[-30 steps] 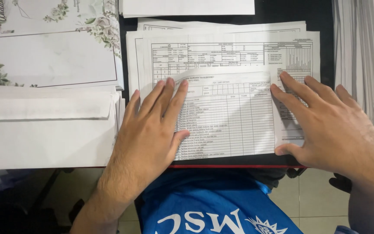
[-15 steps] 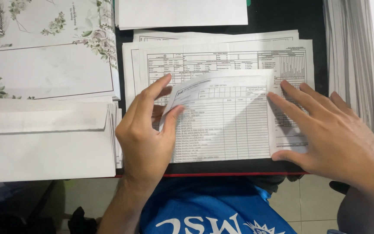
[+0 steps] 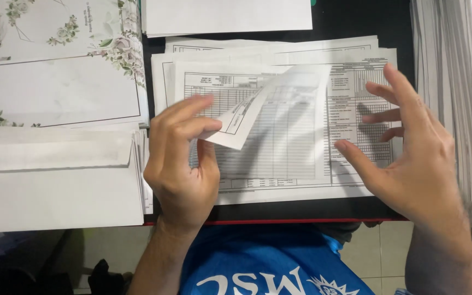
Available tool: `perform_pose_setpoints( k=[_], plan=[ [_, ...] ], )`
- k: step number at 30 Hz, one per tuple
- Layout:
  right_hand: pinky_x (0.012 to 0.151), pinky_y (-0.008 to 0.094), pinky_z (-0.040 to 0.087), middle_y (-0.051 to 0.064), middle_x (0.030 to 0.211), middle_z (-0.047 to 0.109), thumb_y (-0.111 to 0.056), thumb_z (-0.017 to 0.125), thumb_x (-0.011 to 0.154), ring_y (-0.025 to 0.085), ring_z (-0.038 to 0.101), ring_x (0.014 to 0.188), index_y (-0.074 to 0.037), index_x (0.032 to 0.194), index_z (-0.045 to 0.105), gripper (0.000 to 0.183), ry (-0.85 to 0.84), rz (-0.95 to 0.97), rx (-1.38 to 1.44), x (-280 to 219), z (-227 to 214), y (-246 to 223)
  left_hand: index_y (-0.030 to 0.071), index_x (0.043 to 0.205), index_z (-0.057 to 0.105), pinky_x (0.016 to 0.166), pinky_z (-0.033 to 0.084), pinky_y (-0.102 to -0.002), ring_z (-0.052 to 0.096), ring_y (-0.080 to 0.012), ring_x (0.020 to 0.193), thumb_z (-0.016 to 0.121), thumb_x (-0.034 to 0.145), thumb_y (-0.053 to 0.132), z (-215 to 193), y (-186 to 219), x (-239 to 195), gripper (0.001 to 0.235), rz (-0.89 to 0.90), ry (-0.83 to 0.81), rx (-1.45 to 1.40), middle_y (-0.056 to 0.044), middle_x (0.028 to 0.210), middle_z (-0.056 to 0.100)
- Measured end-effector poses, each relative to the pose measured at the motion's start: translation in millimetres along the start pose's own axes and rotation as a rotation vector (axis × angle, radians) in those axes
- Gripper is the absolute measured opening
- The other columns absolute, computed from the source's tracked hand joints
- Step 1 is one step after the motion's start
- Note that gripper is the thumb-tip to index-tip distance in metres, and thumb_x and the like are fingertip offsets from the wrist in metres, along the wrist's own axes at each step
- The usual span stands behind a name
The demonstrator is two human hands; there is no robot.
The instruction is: Folding printed documents and inserting them into envelopes
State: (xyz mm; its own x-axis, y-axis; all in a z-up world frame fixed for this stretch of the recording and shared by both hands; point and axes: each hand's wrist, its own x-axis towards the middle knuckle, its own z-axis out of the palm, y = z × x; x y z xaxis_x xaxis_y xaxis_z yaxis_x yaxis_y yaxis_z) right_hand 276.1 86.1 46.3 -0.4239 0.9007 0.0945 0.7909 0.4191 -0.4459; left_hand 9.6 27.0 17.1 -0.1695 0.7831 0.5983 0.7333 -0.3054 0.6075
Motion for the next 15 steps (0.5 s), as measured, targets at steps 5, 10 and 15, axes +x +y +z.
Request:
perform_pose_setpoints(
  k=[5, 10, 15],
  plan=[
    [0.072, 0.029, 0.056, 0.034, 0.153, 0.053, -0.001, 0.083, 0.088, 0.022, 0.063, 0.08, -0.002, 0.165, 0.011, 0.105, 0.088, 0.013, 0.294, 1.4, 6.9, 4.3, 0.006, 0.109, 0.051, 0.102, 0.061, -0.041, 0.071, -0.0307, 0.106, 0.047, 0.111, 0.014, -3.4, -2.8, -4.8, 0.009, -0.089, -0.039, -0.394, -0.014, 0.107, 0.069],
    [0.096, 0.039, 0.06, 0.029, 0.126, 0.071, 0.005, 0.073, 0.097, 0.036, 0.072, 0.119, 0.012, 0.125, 0.067, 0.029, 0.173, -0.143, 0.285, -4.1, 15.5, 28.6, 0.006, 0.099, 0.06, 0.111, 0.057, -0.053, 0.071, -0.0327, 0.11, 0.063, 0.087, -0.003, -13.4, -9.4, -6.3, 0.015, -0.073, -0.184, -0.372, -0.013, 0.109, 0.071],
    [0.092, 0.038, 0.061, 0.021, 0.114, 0.076, 0.004, 0.078, 0.091, 0.03, 0.075, 0.106, 0.003, 0.108, 0.077, 0.017, 0.187, -0.156, 0.215, -6.8, 19.8, 18.0, 0.01, 0.106, 0.07, 0.119, 0.029, -0.074, 0.063, -0.033, 0.125, 0.077, 0.076, 0.0, -20.2, -0.5, -4.6, 0.033, 0.156, -0.256, 0.106, -0.01, 0.124, 0.073]
  ],
)
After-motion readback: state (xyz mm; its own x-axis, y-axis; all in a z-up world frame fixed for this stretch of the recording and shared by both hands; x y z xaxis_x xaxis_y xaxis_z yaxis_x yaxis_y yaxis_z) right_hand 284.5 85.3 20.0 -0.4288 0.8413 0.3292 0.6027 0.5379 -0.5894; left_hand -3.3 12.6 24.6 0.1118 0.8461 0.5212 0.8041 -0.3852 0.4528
